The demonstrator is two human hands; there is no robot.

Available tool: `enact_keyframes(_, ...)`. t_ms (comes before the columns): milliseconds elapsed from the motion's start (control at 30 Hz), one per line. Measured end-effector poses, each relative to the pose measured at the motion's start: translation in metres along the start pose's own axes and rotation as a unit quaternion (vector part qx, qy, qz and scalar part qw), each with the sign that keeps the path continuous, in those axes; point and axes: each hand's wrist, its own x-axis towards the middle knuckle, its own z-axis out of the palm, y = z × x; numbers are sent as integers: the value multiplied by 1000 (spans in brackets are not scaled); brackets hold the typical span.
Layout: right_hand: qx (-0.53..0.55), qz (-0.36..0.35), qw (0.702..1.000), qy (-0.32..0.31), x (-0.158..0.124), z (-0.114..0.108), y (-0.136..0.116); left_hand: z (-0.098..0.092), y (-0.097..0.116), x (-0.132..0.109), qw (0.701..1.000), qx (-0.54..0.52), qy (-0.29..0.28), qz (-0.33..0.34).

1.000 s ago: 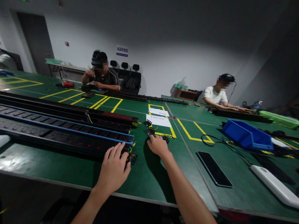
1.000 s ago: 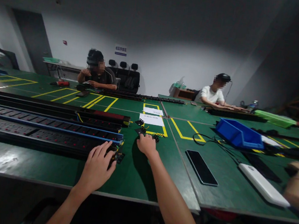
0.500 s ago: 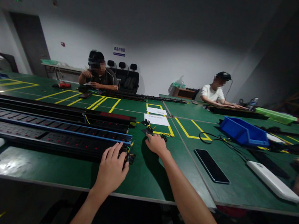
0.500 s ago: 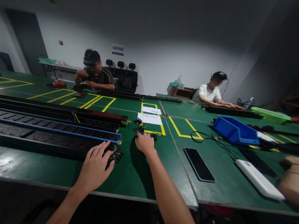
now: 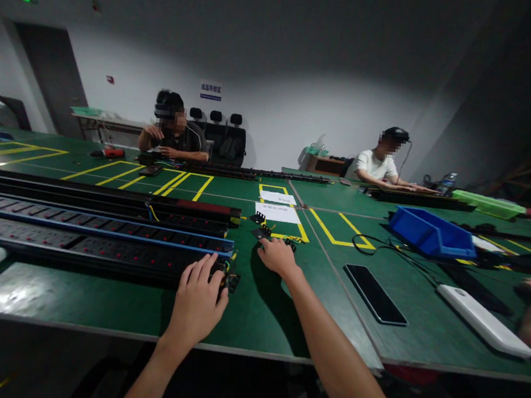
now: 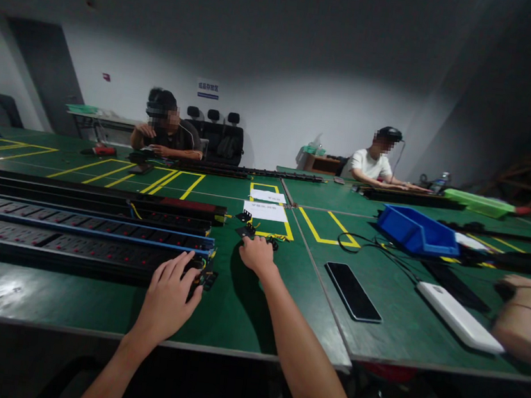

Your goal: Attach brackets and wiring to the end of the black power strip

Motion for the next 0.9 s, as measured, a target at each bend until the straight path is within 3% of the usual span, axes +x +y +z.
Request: enact_keyframes(900, -9, -4, 1000, 9, -2, 0, -2, 0, 0, 0, 1000, -5, -2, -3)
